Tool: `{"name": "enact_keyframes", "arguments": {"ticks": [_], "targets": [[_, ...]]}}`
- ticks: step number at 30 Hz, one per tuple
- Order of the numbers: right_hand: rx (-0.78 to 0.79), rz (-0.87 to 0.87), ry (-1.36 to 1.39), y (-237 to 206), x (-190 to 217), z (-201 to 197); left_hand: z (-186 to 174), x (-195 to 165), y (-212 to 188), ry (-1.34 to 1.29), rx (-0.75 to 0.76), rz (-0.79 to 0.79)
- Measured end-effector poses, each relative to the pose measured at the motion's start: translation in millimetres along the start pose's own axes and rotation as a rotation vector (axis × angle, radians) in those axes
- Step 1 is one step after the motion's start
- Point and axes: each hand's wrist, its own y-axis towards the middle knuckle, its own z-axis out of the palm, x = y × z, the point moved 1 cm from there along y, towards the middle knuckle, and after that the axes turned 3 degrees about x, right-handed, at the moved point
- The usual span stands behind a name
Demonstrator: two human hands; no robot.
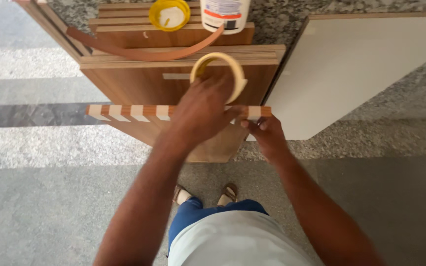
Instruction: The person applies masking tape to a wooden board, then applies glue to a separate wooden strip using a small stick. They press a flexible edge banding strip onto the glued strip and secure it with masking tape. The process is repeated on a second wooden board.
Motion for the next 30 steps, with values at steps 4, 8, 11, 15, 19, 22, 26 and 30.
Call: {"name": "enact_keyframes", "arguments": {"ticks": [4,8,11,15,19,22,26,30], "targets": [[-0.147,0.122,-0.044,23,-17,0,7,33,-34,-0.073,-0.148,-0.206],[-0.195,0.064,-0.004,47,-15,-5,4,68,-82,-0.266,-0.611,-0.348],[-0.184,0.064,0.015,62,-9,-8,2,100,-112,-0.235,-0.856,-0.414],[-0.124,-0.036,0.015,74,4,-16,16,140,-136,-0.213,-0.924,-0.46],[-0.121,-0.102,0.003,74,20,-11,51,156,-154,-0.389,-0.75,-0.688],[-0.165,-0.158,0.037,72,33,2,77,150,-172,-0.654,-0.669,-0.73],[-0.313,-0.179,0.054,74,43,23,101,144,-218,-0.671,-0.446,-0.904],[-0.473,-0.103,0.064,81,43,35,110,150,-275,-0.465,-0.175,-1.015]]}}
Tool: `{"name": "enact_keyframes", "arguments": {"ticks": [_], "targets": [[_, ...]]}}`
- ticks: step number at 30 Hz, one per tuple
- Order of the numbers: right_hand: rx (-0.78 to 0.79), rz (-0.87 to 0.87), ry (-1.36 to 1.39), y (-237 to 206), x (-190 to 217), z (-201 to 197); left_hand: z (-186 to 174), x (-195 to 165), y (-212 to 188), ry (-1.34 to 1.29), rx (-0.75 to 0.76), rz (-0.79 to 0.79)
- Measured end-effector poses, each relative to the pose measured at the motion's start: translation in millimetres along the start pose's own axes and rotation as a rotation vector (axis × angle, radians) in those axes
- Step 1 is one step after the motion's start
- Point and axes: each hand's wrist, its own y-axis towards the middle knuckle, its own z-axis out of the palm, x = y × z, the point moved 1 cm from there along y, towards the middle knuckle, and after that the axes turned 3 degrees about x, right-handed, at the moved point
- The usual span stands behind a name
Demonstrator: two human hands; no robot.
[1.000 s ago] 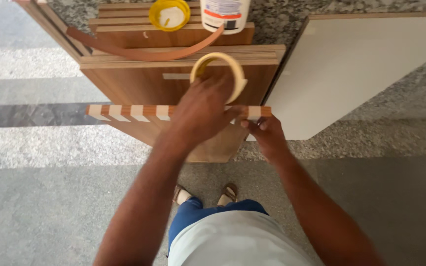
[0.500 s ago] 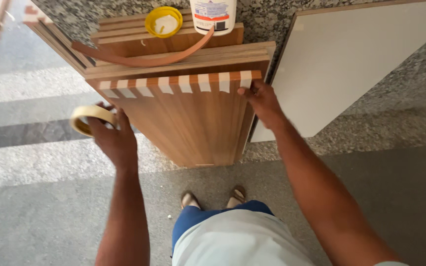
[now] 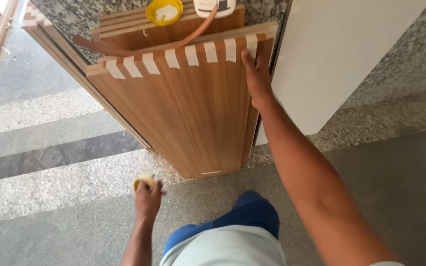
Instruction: The person applies masking tape to a wooden board, then applies glue to a separate wooden strip using a small stick. They press a flexible edge banding strip onto the glued strip and secure it with masking tape. The process is repeated on a second wooden board.
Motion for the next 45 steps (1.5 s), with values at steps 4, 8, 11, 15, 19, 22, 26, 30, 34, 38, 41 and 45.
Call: {"name": "enact_keyframes", "arguments": {"ticks": [4,8,11,15,19,22,26,30,34,38,41,45], "targets": [[-0.043,-0.024,0.048,0,-4,4,-27,62,-23,0.015,-0.049,-0.132],[-0.025,-0.133,0.141,-5,-4,4,-52,114,-39,-0.067,-0.088,-0.229],[-0.028,-0.056,0.13,-9,3,5,-67,135,-48,-0.15,-0.097,-0.244],[-0.098,0.094,0.146,-9,16,6,-82,126,-43,0.233,-0.095,-0.218],[-0.214,0.097,0.27,-10,25,13,-80,69,-17,0.237,-0.146,-0.04],[-0.153,-0.048,0.316,-20,29,14,-81,-1,12,0.116,-0.184,0.205],[-0.176,0.055,0.303,-32,41,13,-95,-103,43,-0.303,-0.303,0.46],[-0.164,0.062,0.344,-42,52,17,-103,-181,68,-0.459,-0.309,0.427],[-0.212,0.118,0.311,-51,55,15,-95,-211,81,-0.402,-0.249,0.291],[-0.175,-0.019,0.371,-50,49,12,-84,-204,91,-0.446,-0.254,0.249],[-0.213,-0.038,0.318,-54,39,14,-83,-193,94,-0.491,-0.203,0.253],[-0.277,-0.032,0.327,-52,36,15,-81,-189,99,-0.455,-0.253,0.201]]}}
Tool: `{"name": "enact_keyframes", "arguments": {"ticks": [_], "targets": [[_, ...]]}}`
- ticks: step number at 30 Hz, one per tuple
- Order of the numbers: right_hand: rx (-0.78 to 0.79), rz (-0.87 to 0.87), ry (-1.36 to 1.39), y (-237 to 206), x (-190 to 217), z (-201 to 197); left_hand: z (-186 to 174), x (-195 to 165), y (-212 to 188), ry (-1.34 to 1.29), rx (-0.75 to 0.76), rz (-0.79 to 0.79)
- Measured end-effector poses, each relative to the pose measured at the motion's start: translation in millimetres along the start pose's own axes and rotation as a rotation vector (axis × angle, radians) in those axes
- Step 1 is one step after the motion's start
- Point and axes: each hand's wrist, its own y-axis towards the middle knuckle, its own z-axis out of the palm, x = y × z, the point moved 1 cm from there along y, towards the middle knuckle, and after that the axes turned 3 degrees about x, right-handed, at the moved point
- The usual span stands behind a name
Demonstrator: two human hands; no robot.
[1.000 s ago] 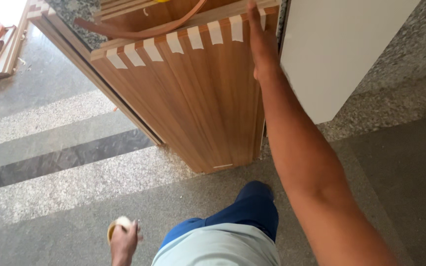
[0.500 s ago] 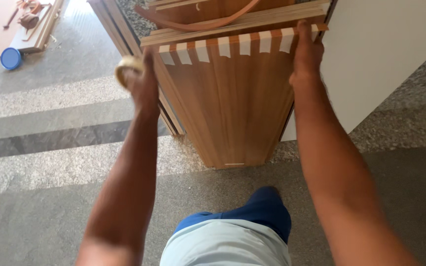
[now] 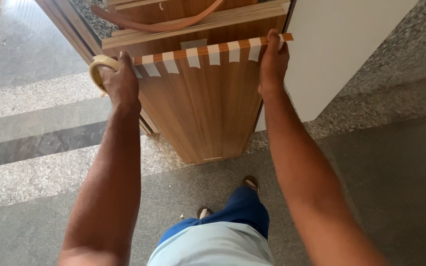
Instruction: The person applies masking tape to a wooden board, then applies glue to a separate wooden strip using a small stick. They press a flexible edge banding strip onto the glued strip and secure it with masking tape. The process is repeated on a second wooden board.
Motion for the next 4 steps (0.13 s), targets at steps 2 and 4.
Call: {"name": "enact_keyframes", "arguments": {"ticks": [2,4], "targets": [[0.003,0.013,0.028,2.6,-1.9,0.5,1.2,2.1,4.2,0.012,-0.022,0.001],[-0.004,0.054,0.038,6.2,-3.2,-2.0,1.7,7.3,4.9,-0.002,-0.009,0.011]]}}
